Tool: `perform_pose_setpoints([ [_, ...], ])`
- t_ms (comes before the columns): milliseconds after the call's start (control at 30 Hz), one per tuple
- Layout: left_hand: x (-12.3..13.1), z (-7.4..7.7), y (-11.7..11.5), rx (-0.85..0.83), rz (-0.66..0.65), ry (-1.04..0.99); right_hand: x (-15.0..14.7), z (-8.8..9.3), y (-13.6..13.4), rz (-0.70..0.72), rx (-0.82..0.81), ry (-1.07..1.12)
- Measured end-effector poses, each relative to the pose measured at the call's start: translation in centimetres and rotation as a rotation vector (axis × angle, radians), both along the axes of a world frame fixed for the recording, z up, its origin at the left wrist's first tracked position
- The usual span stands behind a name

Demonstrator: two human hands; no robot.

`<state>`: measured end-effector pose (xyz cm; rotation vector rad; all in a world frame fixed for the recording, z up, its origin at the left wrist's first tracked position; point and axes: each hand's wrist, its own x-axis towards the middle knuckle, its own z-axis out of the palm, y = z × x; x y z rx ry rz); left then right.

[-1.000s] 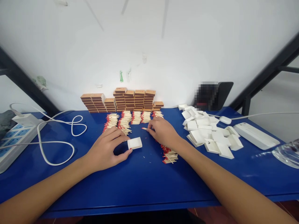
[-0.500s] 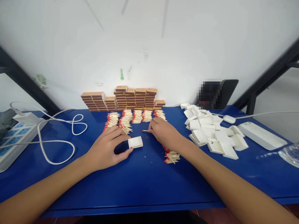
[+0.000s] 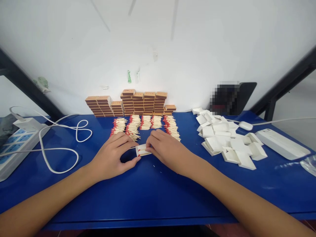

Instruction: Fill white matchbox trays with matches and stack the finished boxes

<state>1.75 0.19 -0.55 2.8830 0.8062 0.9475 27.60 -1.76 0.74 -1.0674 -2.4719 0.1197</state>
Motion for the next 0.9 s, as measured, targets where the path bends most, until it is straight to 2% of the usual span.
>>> perform_pose_setpoints([
  [133, 0.0, 0.0, 0.0, 0.004, -0.008, 0.001, -0.5, -0.5, -0.2, 0.018, 0.084, -0.08],
  [267, 0.0, 0.0, 0.0, -0.004, -0.005, 0.01, -0.2, -0.6, 0.0, 0.024, 0.032, -0.032],
  [333, 0.0, 0.1, 0.0, -0.002, -0.003, 0.014, 0.3, -0.4, 0.4, -0.028, 0.007, 0.03],
  [433, -0.1, 0.1, 0.0, 0.006, -0.011, 0.008, 1.5, -0.4, 1.3, -0.16, 0.055, 0.037],
  [533, 0.0, 0.1, -0.4, -0.038, -0.071, 0.01, 2.8, -0.7, 2.4, -0.227, 0.069, -0.055],
  [667, 0.3, 0.1, -1.4, -0.104, -0.203, 0.024, 3.2, -1.2, 3.0, -0.25, -0.025, -0.144],
  [767, 0.3, 0.6, -1.7, -0.023, -0.232, -0.004, 2.5, -1.1, 2.9, -0.247, -0.044, -0.168],
  [900, -0.5, 2.1, -0.6, 0.142, -0.159, -0.075, 0.6, -0.8, 2.5, -0.137, -0.03, -0.1],
])
